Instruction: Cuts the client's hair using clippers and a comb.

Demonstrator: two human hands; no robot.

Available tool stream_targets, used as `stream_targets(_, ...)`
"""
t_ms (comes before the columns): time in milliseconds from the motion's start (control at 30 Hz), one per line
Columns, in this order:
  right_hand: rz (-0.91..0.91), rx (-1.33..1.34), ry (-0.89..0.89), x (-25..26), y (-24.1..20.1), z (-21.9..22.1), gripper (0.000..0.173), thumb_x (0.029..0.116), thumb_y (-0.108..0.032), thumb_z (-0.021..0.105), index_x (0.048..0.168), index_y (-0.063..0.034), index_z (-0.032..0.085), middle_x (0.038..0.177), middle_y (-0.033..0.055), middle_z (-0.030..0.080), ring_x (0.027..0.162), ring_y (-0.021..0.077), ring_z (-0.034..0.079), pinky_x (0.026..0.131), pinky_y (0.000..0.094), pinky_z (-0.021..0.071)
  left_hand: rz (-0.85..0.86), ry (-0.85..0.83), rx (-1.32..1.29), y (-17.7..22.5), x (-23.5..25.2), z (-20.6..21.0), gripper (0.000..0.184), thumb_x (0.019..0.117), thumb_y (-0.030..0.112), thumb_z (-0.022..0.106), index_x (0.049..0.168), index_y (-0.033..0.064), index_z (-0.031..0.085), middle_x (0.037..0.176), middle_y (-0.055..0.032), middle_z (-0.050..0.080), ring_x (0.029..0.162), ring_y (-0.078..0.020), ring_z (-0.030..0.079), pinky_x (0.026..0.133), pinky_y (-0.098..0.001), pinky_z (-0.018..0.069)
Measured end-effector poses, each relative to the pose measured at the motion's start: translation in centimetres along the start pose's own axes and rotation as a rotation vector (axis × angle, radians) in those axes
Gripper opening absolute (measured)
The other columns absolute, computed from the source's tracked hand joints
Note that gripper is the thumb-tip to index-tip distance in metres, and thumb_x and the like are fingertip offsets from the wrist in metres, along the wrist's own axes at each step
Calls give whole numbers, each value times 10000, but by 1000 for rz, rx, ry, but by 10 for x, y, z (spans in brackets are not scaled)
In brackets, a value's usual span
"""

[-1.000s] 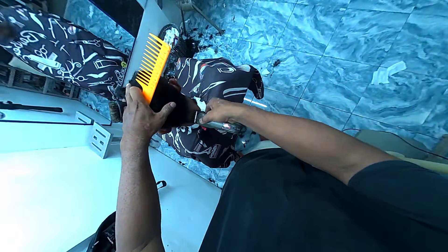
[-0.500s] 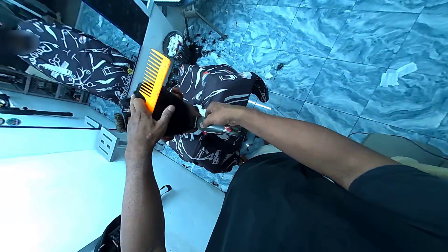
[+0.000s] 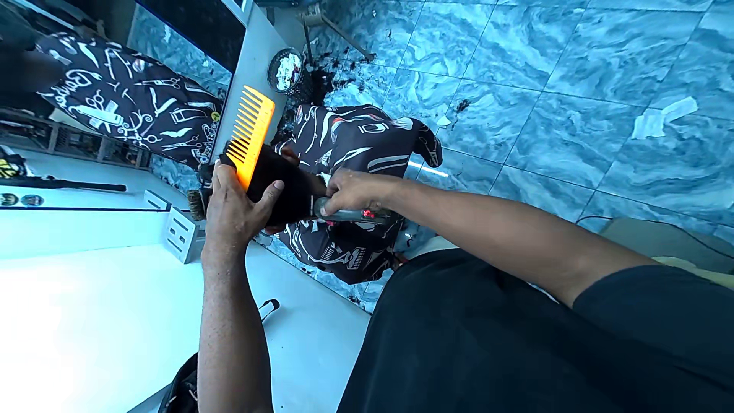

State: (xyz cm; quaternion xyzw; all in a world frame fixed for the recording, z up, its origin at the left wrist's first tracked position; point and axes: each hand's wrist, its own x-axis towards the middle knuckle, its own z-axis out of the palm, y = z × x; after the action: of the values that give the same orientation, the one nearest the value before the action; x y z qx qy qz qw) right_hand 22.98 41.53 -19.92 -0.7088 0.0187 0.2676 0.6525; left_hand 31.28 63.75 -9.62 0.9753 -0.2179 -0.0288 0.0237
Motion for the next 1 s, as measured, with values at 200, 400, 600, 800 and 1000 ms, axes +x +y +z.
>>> stream_targets(200, -99, 172, -10, -6, -7, 2, 348, 917, -267, 778, 1106, 11, 688, 954, 144, 702, 829, 205, 689, 769, 398, 594, -8, -10, 7, 2, -1, -2, 998, 832, 770, 609, 1405, -14, 381, 1412, -298, 492, 1171, -436, 619, 933, -639, 507)
stream_targets(400, -74, 104, 42, -3, -5, 4, 376, 900, -310, 795, 1070, 10, 695, 945, 154, 691, 821, 229, 676, 759, 440, 582, -13, -34, 8, 4, 1, -4, 952, 846, 764, 597, 1365, -9, 402, 1347, -285, 531, 1127, -434, 634, 908, -645, 510)
stream_targets(600, -17, -113, 24, -8, -12, 1, 344, 887, -312, 795, 949, 7, 681, 876, 144, 665, 791, 245, 645, 728, 477, 540, -23, -36, -6, 5, 2, -5, 986, 834, 764, 615, 1394, -14, 385, 1372, -295, 524, 1145, -447, 629, 916, -655, 508)
stream_targets(800, -104, -106, 7, -6, -22, -4, 338, 902, -315, 783, 960, 3, 686, 875, 141, 660, 780, 234, 643, 719, 462, 547, -25, -43, 1, 5, 2, -6, 961, 859, 777, 569, 1387, -6, 390, 1339, -290, 540, 1121, -428, 640, 904, -650, 511)
stream_targets(1000, 118, -198, -6, 7, 7, -24, 372, 867, -352, 791, 869, -11, 643, 817, 131, 638, 713, 233, 621, 656, 462, 524, -65, -42, -22, 8, -1, -7, 892, 906, 764, 502, 1379, 13, 409, 1275, -259, 582, 1123, -404, 639, 910, -648, 503)
